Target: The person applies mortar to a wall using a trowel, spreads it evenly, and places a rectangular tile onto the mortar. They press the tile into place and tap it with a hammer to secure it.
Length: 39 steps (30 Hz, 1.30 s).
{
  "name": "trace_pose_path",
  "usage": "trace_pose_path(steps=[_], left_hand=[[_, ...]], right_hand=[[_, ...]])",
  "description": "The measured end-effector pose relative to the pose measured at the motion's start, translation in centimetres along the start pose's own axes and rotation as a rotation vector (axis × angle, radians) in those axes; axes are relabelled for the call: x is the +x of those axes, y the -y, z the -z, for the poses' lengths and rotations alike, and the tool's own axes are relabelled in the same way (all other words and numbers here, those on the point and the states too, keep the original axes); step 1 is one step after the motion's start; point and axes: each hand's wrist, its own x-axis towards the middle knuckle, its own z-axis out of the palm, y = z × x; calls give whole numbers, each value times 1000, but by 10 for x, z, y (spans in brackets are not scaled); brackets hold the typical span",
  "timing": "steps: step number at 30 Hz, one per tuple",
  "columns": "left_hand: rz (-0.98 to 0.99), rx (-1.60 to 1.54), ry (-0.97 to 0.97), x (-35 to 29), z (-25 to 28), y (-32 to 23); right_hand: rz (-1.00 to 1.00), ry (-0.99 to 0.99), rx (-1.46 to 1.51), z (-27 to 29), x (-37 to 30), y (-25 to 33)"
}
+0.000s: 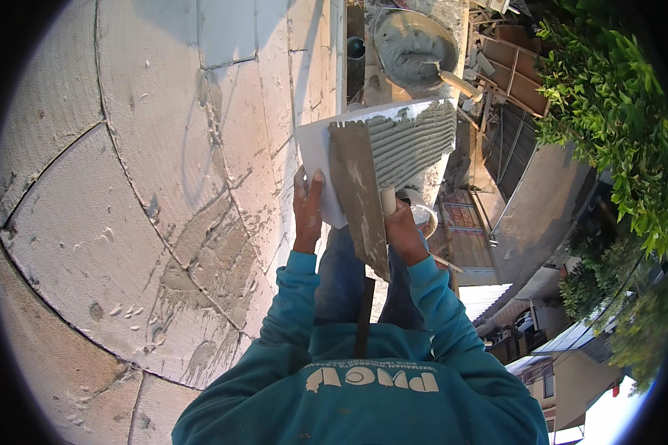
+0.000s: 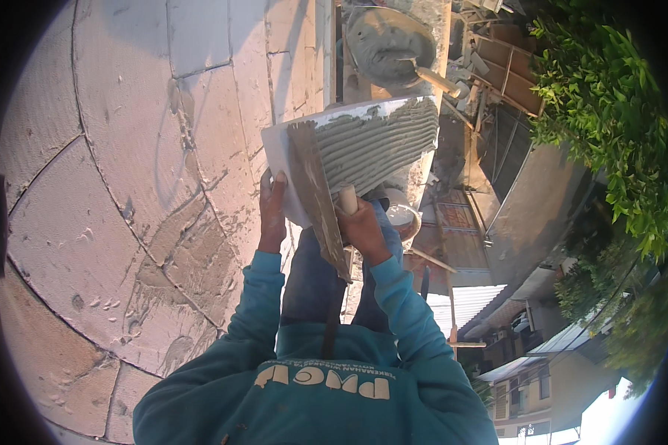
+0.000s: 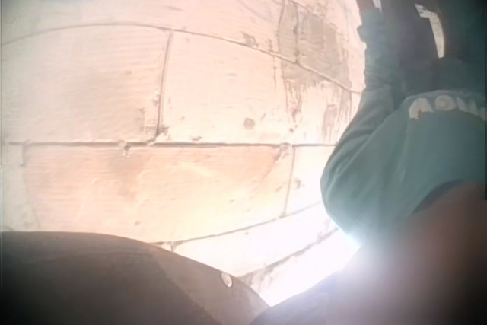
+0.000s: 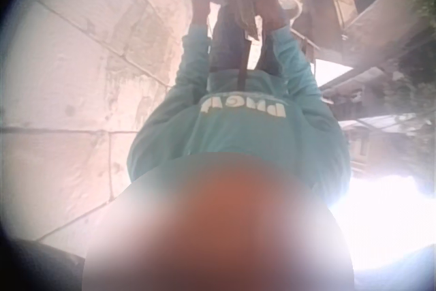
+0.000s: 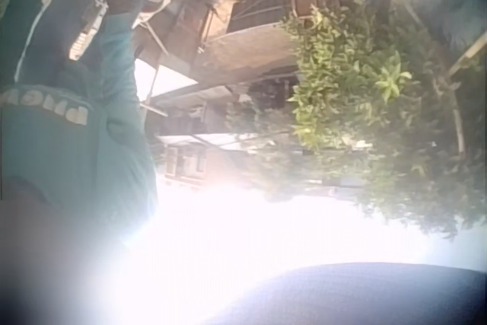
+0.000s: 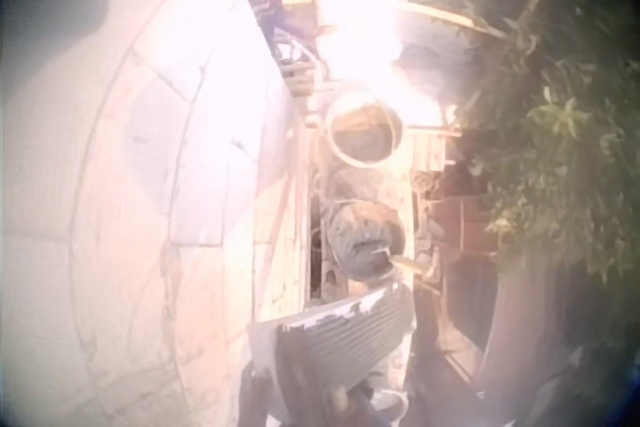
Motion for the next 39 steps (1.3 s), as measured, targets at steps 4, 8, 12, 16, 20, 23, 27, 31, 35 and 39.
trace_pose_path(steps=[4, 8, 12, 16, 20, 23, 27, 31, 35, 39], left_hand=[[-27, 32, 27, 8, 9, 0], [-48, 28, 41, 17, 18, 7], [-41, 62, 62, 24, 23, 6], [-46, 44, 79, 26, 19, 3], [-29, 18, 77, 26, 25, 5], [-70, 81, 53, 28, 28, 8], [-79, 222, 49, 34, 33, 15], [-36, 245, 45, 41, 32, 17], [-59, 247, 40, 45, 35, 16], [-48, 296, 0, 48, 41, 17]], right_hand=[[23, 122, 159, 50, 29, -13], [13, -9, 319, 122, 91, -58], [33, -296, -147, 171, 163, -110], [238, -646, -713, 94, 166, -101], [200, -594, -411, 16, 89, -50], [261, -572, -421, 18, 72, -53], [78, -527, -209, 92, 88, -62], [-18, -692, -6, 196, 153, -121], [-102, -840, -32, 278, 220, -174], [-139, -800, 21, 303, 264, -161]])
